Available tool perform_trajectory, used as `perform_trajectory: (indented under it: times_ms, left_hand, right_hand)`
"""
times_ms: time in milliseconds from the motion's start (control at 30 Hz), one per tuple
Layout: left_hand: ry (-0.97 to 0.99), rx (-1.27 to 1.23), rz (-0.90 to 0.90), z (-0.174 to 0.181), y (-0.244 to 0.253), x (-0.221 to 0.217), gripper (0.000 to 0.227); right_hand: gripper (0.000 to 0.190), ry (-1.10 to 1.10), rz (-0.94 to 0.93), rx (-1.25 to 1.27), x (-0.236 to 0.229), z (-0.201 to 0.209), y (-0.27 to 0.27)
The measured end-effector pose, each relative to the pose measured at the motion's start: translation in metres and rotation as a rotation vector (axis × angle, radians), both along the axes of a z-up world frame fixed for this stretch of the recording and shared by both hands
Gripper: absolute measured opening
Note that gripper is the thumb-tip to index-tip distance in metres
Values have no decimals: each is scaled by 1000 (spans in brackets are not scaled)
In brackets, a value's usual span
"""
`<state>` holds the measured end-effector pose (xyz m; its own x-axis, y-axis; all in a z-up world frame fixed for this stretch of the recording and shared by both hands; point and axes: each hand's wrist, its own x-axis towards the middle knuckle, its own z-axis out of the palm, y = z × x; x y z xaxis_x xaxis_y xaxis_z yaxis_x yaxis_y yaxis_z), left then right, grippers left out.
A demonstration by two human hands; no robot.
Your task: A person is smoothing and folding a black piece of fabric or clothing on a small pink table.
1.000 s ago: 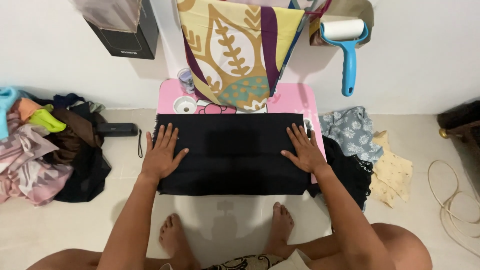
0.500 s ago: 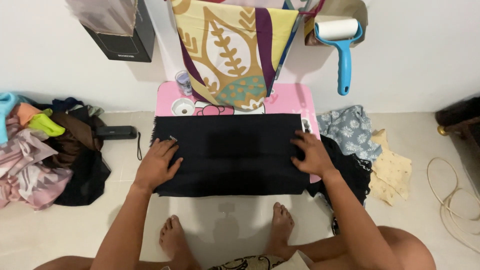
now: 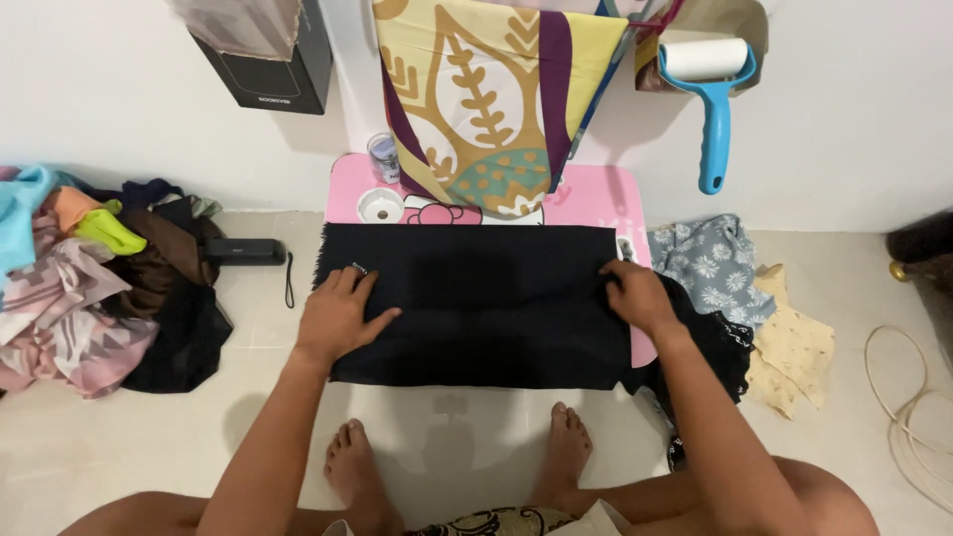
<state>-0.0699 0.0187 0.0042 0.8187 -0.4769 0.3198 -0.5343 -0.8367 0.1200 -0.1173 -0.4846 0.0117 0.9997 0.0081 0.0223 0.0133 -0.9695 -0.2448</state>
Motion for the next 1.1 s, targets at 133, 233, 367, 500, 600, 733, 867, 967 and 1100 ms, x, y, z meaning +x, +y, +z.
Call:
perform_trajectory:
  times_ms: [133,233,367,500,600,733,867,967,1100]
  left_hand:
    - [61,128,98,5,-19,6,80]
    - [-23,276,114,-45,-13,27,67]
    - [41,302,118,-59,-6,46,59]
    - [-23,80,138,-26,8,62,59]
    - [-169,-104,94,17,9,59,59]
    - [-158,-141,32,8,16,52,49]
    - [46,-52,54,-19,24,38,57]
    - [100,-97,58,-19,25,30,49]
    - [30,-216,82,-22,28,30,44]
  right_hand:
    - [23,16,-197,314,20,3,-14]
    - [20,-28,-213,222,36,5,-19]
    - [24,-99,-244,359,53,8,-16]
    - [31,-297,-236,750,58,42,5]
    - [30,-565,-181,867,46,66,26]
    - [35,-582,-250,861,17,23,25]
    - [44,-429,-328,809,3,-10,19]
    - [45,-400,-357,805,-4,-15,14]
    - [36,-442,-317,830,-10,-3,13]
